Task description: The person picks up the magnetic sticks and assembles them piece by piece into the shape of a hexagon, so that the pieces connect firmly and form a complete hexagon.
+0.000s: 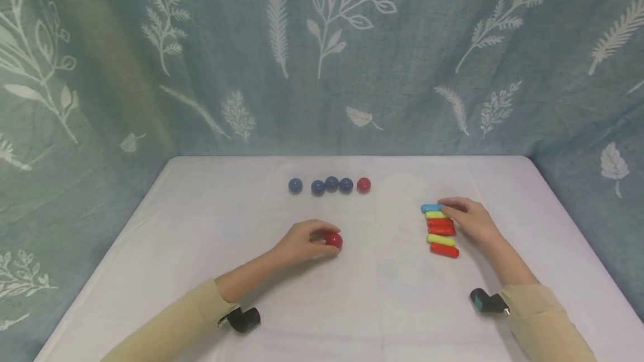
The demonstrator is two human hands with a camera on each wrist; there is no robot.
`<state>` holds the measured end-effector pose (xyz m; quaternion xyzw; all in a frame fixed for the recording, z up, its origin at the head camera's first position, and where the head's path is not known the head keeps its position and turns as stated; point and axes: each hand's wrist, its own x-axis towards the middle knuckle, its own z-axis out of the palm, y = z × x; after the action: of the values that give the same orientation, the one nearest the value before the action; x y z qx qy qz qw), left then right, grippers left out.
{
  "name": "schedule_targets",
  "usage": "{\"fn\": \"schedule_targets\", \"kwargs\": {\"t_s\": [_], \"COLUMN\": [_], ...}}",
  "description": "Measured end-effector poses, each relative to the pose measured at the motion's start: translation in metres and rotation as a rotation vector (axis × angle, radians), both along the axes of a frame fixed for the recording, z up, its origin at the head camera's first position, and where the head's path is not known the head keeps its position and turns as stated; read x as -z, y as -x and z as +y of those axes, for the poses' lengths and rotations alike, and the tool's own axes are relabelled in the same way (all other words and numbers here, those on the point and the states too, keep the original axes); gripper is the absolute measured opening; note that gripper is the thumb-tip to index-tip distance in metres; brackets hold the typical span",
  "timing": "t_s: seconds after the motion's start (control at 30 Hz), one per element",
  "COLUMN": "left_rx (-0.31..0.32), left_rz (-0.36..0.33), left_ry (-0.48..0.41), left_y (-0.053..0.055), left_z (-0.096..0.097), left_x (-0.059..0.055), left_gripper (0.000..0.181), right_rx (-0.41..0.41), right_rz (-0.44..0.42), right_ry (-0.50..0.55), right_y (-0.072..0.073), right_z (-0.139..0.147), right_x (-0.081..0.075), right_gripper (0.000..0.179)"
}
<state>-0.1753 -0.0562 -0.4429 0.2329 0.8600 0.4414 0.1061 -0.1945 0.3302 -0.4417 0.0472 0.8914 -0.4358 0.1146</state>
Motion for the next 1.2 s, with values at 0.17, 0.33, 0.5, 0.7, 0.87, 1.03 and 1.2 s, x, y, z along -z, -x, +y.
{"fn": "schedule_targets", "kwargs": {"t_s": [0.17,0.33,0.5,0.7,0.87,1.03,1.2], "left_rx": [-0.039,-0.070,-0.076,-0.082,-0.087,-0.090,-0.094], "left_rz": [-0.047,-0.085,-0.113,-0.140,-0.136,-0.152,-0.177], "left_ry": [-0.015,-0.032,-0.085,-0.122,-0.119,-0.104,-0.111], "left_y": [-0.011,-0.022,-0.032,-0.038,-0.042,-0.044,-0.044], "left_z": [-0.017,-0.036,-0.055,-0.069,-0.076,-0.079,-0.080], "left_x": [-0.002,-0.004,0.000,0.001,0.001,0.003,0.005], "left_gripper": [0.040,0.038,0.038,0.040,0.040,0.040,0.041], "right_rx": [0.000,-0.007,-0.003,-0.001,0.007,-0.025,-0.061], "right_rz": [-0.003,0.002,0.002,0.002,-0.001,-0.001,-0.021], "right_ry": [0.001,0.009,0.011,0.009,0.004,0.001,-0.023], "right_y": [0.000,0.000,0.000,0.000,0.001,0.002,0.007], "right_z": [0.001,0.002,0.001,0.002,0.002,0.003,0.004], "right_x": [0.001,0.002,0.001,0.003,0.003,0.002,-0.001], "right_gripper": [0.062,0.061,0.061,0.061,0.058,0.060,0.059]}}
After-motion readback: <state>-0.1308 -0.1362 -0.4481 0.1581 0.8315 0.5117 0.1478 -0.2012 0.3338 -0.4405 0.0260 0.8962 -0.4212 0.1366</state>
